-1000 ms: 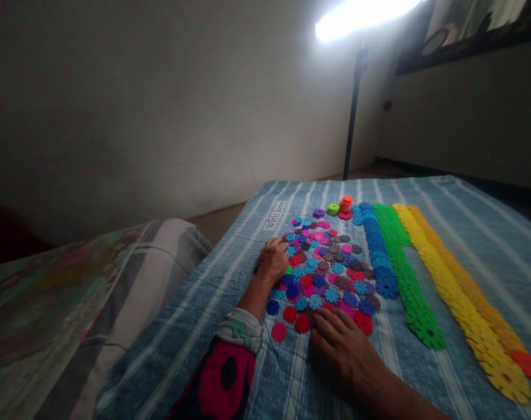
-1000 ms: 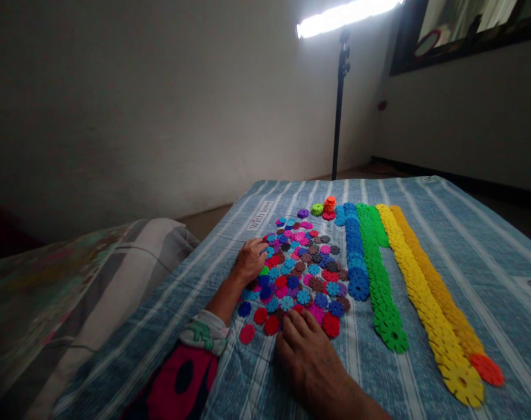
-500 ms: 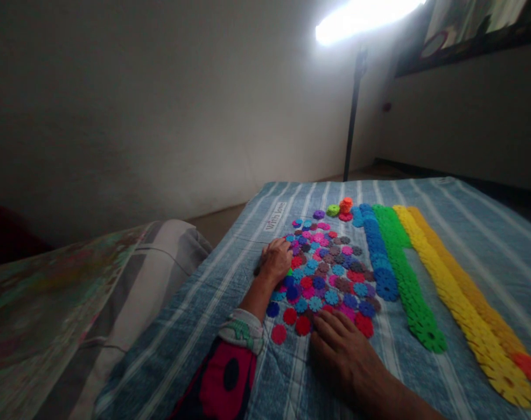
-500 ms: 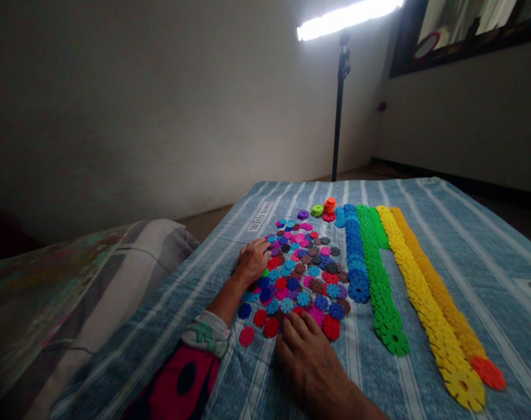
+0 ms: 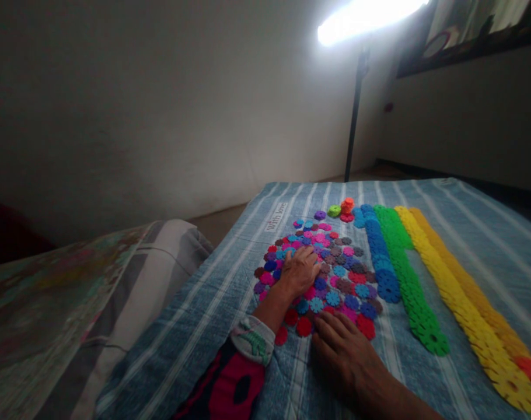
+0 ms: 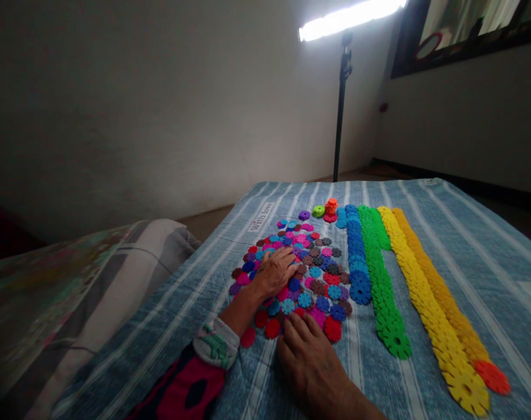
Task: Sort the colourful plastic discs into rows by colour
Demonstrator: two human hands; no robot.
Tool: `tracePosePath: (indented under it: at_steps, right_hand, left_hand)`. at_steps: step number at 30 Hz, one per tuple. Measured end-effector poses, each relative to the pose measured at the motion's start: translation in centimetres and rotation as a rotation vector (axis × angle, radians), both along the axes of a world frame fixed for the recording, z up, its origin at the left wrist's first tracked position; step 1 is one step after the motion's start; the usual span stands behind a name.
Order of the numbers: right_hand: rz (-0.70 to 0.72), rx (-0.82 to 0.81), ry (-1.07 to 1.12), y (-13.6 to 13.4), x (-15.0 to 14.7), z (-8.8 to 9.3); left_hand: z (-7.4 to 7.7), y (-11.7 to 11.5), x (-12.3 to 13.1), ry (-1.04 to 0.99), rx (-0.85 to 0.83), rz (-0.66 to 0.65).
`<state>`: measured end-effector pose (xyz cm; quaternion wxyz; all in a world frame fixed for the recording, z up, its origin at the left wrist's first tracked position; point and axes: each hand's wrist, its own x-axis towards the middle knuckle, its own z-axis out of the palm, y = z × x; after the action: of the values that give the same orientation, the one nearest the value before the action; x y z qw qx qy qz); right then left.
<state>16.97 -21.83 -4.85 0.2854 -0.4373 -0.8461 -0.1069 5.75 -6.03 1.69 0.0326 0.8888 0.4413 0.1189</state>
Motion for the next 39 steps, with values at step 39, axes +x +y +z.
tracePosePath:
  at_steps: [39]
  right_hand:
    - [-0.003, -0.044, -0.021, 0.1, -0.3, 0.3]
  left_hand:
    - [-0.4, 1.1, 1.7, 0.024, 0.067, 0.085]
